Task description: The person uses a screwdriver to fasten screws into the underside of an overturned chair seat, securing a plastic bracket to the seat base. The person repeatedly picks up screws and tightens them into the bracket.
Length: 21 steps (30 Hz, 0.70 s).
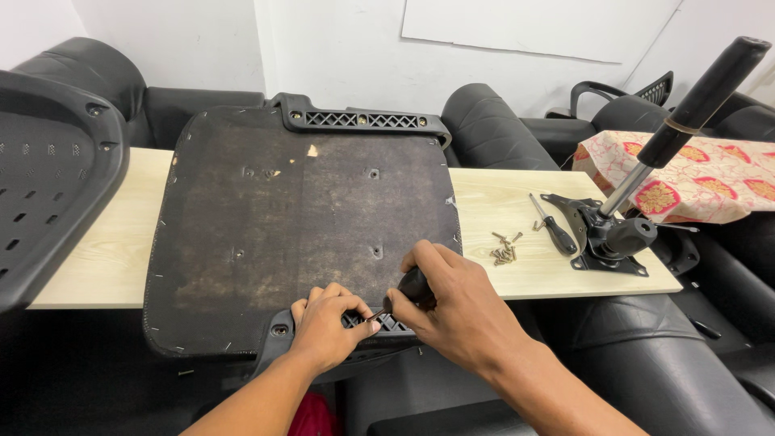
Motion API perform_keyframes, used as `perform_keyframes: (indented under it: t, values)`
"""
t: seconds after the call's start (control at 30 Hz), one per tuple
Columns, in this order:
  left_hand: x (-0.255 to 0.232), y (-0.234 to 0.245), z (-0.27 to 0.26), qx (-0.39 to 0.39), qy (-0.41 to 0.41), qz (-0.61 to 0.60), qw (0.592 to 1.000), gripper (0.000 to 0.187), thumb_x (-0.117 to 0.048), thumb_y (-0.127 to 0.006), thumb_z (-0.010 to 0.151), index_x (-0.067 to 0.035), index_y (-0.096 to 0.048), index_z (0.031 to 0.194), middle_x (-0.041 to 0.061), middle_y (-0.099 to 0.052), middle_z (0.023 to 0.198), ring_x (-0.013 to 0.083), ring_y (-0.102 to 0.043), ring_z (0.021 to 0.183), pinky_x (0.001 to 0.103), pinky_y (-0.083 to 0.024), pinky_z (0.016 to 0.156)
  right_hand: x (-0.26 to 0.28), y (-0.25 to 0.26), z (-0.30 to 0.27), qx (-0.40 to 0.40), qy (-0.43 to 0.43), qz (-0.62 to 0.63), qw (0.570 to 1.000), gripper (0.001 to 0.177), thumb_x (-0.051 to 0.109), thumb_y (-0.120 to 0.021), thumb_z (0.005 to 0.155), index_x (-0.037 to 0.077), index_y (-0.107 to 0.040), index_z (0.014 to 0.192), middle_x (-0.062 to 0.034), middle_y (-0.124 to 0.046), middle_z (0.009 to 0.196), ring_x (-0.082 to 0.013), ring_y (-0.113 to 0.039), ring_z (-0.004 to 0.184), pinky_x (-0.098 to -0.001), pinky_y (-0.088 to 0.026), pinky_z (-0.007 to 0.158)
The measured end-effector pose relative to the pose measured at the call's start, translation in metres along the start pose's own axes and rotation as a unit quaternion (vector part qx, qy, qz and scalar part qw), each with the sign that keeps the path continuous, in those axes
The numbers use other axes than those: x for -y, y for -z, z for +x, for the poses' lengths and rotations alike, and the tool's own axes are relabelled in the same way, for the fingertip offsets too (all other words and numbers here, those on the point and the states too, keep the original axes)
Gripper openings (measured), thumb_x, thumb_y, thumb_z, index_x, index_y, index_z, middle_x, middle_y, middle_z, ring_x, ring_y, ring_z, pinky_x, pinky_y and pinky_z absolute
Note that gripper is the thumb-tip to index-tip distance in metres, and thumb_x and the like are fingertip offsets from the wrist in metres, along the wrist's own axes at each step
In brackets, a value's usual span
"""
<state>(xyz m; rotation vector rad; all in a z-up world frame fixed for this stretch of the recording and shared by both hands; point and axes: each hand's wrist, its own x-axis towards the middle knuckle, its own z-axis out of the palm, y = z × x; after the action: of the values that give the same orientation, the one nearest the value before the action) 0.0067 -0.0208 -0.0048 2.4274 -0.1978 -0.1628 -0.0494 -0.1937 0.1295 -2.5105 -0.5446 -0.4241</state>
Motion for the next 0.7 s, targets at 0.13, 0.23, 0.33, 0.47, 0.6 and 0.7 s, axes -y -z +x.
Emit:
perform_keyframes:
  t: [0.13, 0.23, 0.33, 0.47, 0.6, 0.7]
  values:
    - [0.000, 0.000, 0.000, 0.007, 0.006, 0.004, 1.000, 0.020, -0.043, -0.082, 0.078, -0.025, -0.081, 0.085, -0.010, -0.062, 0.106, 0.0136, -0.047, 0.117, 0.036, -0.023, 0.109, 0.000, -0.001, 0.001, 0.003, -0.004, 0.000, 1.000, 0.033, 0.023, -0.079, 0.081, 0.004, -0.057, 0.097, -0.0141, -0.068, 0.084, -0.0314, -0.069, 0.069, -0.0417, -0.055, 0.059]
    - [-0.001, 0.001, 0.000, 0.012, 0.014, 0.007, 1.000, 0.020, -0.044, -0.082, 0.078, -0.026, -0.081, 0.086, -0.010, -0.062, 0.106, 0.0135, -0.047, 0.117, 0.036, -0.022, 0.109, 0.001, -0.002, 0.003, 0.017, -0.021, -0.006, 1.000, 0.033, 0.024, -0.078, 0.081, 0.004, -0.057, 0.097, -0.0133, -0.067, 0.084, -0.0304, -0.069, 0.068, -0.0405, -0.056, 0.058]
    - [-0.003, 0.003, -0.001, 0.019, 0.015, 0.011, 1.000, 0.020, -0.044, -0.082, 0.079, -0.026, -0.080, 0.087, -0.010, -0.061, 0.106, 0.0132, -0.046, 0.117, 0.036, -0.022, 0.110, 0.004, -0.003, 0.006, 0.014, -0.006, -0.038, 0.999, 0.032, 0.024, -0.078, 0.081, 0.004, -0.057, 0.094, -0.0137, -0.066, 0.080, -0.0323, -0.068, 0.068, -0.0419, -0.055, 0.059]
    - [-0.006, 0.004, -0.002, 0.033, 0.027, 0.014, 0.999, 0.020, -0.044, -0.081, 0.080, -0.026, -0.079, 0.088, -0.011, -0.061, 0.108, 0.0117, -0.045, 0.120, 0.036, -0.021, 0.112, 0.007, -0.001, 0.012, 0.045, 0.003, -0.090, 0.995, 0.031, 0.027, -0.076, 0.084, 0.005, -0.056, 0.089, -0.0136, -0.065, 0.074, -0.0333, -0.068, 0.067, -0.0437, -0.053, 0.060]
    - [-0.008, 0.005, -0.004, 0.040, 0.038, 0.007, 0.998, 0.018, -0.043, -0.080, 0.082, -0.027, -0.078, 0.090, -0.013, -0.060, 0.109, 0.0106, -0.043, 0.122, 0.035, -0.020, 0.114, 0.011, -0.002, 0.017, 0.072, -0.013, -0.121, 0.990, 0.033, 0.029, -0.075, 0.087, 0.003, -0.055, 0.086, -0.0148, -0.064, 0.072, -0.0342, -0.068, 0.067, -0.0450, -0.054, 0.062]
    - [-0.009, 0.006, -0.004, 0.039, 0.040, 0.005, 0.998, 0.020, -0.044, -0.081, 0.081, -0.026, -0.078, 0.090, -0.013, -0.059, 0.109, 0.0104, -0.043, 0.121, 0.034, -0.022, 0.114, 0.013, -0.002, 0.019, 0.069, -0.004, -0.117, 0.991, 0.031, 0.028, -0.073, 0.087, 0.003, -0.054, 0.086, -0.0153, -0.064, 0.073, -0.0346, -0.067, 0.067, -0.0457, -0.053, 0.061]
